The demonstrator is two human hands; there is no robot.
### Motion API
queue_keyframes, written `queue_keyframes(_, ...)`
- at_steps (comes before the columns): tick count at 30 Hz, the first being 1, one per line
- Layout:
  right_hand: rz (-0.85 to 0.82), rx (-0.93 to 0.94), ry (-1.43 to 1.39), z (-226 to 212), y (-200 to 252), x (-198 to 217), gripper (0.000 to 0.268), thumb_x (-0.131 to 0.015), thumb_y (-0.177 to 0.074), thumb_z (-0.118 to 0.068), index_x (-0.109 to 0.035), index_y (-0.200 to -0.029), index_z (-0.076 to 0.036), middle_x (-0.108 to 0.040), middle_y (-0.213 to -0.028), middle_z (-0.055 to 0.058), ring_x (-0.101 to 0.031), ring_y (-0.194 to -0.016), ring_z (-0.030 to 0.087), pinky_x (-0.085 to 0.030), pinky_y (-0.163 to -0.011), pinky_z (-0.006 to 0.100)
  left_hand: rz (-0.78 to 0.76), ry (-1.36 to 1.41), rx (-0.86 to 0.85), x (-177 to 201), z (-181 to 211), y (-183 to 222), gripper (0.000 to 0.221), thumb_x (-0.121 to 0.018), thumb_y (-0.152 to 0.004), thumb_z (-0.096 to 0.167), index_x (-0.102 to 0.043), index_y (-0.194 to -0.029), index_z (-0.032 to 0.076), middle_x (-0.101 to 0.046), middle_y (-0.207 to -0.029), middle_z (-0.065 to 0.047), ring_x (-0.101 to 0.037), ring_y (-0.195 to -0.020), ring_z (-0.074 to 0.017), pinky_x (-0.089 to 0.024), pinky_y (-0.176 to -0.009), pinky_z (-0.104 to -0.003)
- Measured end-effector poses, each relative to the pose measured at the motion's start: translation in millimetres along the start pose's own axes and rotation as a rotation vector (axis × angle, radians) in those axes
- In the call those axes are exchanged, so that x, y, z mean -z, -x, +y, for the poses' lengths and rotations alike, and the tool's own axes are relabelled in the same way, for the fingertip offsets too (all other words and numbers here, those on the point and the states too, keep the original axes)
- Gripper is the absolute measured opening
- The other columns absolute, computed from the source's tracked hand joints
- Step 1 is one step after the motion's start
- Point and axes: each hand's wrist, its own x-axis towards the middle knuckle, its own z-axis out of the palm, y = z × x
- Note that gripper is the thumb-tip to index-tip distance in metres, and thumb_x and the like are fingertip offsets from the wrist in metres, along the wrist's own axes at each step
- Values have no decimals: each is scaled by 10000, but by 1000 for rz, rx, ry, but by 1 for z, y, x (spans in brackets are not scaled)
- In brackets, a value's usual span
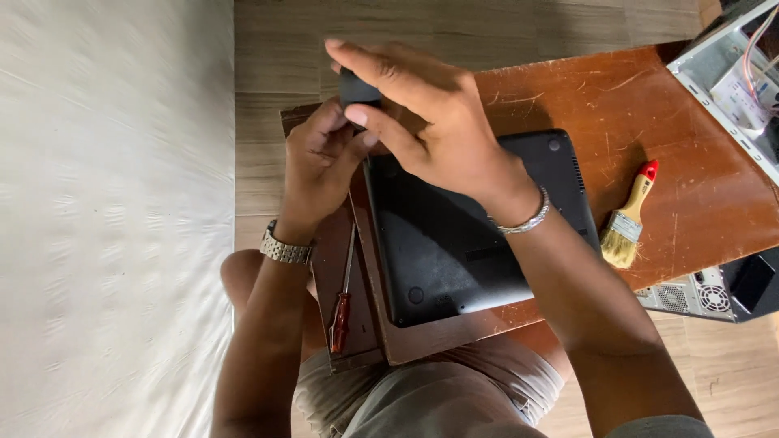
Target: Using a screwdriver to remove screws from a laptop and then cleaning the casing with a brush.
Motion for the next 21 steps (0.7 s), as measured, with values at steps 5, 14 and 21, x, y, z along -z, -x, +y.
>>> queue_keyframes(5, 54, 68, 436, 18, 6, -11, 517, -728, -1242, -401, -572, -1642, -114, -723, -1369, 119, -651, -1309, 315, -358, -1233, 515, 172, -99, -84, -8, -10, 4, 325, -794, -1095, 42, -672, -1396, 29, -723, -1409, -116, -733, -1269, -233, -661, -1038, -348)
queue_keyframes(14, 58, 71, 552, 24, 2, -8, 492, -729, -1267, -472, -620, -1652, -186, -646, -1241, 59, -627, -1210, 267, -353, -1216, 520, 58, 41, -88, -4, -6, 2, 278, -739, -1155, 65, -664, -1418, 12, -721, -1309, -97, -710, -1202, -208, -640, -1059, -348)
queue_keyframes(21, -1, -60, 362, 21, 15, -10, 669, -800, -1315, -285, -349, -1774, -107, -688, -1664, 233, -748, -1416, 367, -658, -1267, 455, 65, -84, -27, 6, -18, 7, 382, -660, -1222, 215, -630, -1541, 7, -741, -1463, -145, -743, -1342, -239, -635, -1158, -362)
